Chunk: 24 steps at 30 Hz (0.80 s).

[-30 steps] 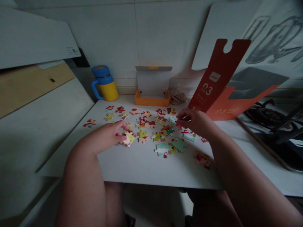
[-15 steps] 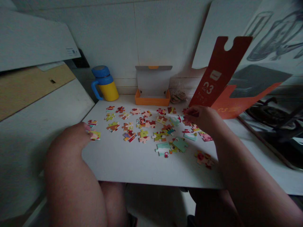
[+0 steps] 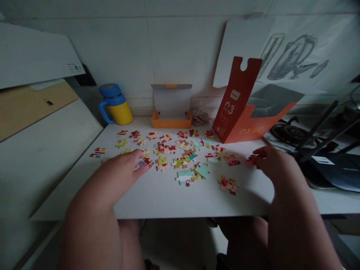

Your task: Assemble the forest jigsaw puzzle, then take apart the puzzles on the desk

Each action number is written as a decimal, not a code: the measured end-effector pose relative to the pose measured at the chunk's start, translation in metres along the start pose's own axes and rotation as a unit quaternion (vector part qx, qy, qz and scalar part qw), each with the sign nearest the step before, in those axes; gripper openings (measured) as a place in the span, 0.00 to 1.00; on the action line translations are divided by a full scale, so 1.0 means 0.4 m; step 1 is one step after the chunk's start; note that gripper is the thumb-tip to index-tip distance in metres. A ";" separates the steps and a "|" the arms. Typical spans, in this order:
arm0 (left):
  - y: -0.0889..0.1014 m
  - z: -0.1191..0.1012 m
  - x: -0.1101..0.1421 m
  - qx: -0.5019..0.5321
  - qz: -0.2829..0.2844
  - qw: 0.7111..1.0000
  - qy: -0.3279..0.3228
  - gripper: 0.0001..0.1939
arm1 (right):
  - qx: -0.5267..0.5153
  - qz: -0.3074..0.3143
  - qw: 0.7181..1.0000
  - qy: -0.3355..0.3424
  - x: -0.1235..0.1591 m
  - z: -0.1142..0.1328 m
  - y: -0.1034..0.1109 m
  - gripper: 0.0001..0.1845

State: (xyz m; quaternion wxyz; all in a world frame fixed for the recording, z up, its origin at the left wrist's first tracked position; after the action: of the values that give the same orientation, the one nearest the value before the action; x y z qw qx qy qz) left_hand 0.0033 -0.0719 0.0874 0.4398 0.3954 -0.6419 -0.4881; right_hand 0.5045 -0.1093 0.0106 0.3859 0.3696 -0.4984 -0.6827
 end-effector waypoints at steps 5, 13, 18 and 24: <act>-0.076 -0.208 0.032 -0.017 0.009 0.993 -0.120 0.19 | 0.051 -0.057 0.992 0.098 0.035 0.143 0.050 0.17; -0.134 -0.341 0.001 -0.050 0.006 0.987 -0.152 0.16 | -0.042 0.125 0.949 0.286 0.204 0.459 0.000 0.24; -0.155 -0.323 -0.015 -0.039 0.017 0.986 -0.164 0.19 | -0.042 0.140 0.955 0.258 0.217 0.466 -0.035 0.29; -0.157 -0.294 -0.014 -0.012 0.034 0.987 -0.156 0.18 | -0.058 0.128 0.953 0.269 0.210 0.438 -0.058 0.23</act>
State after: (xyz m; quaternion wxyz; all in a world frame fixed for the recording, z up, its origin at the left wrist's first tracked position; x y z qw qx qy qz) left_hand 0.1216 -0.1127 0.0413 0.3555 0.2873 -0.7098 -0.5359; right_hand 0.3092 -0.1104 0.0186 0.6105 0.4496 -0.3790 -0.5305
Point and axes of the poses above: each hand's wrist, its own x-axis away from the middle knuckle, its own y-axis out of the back of the hand, z = x × y, the point moved 6 cm from there along -x, towards the middle knuckle, and after that the axes turned 4 degrees about z, right-handed, at the moved point
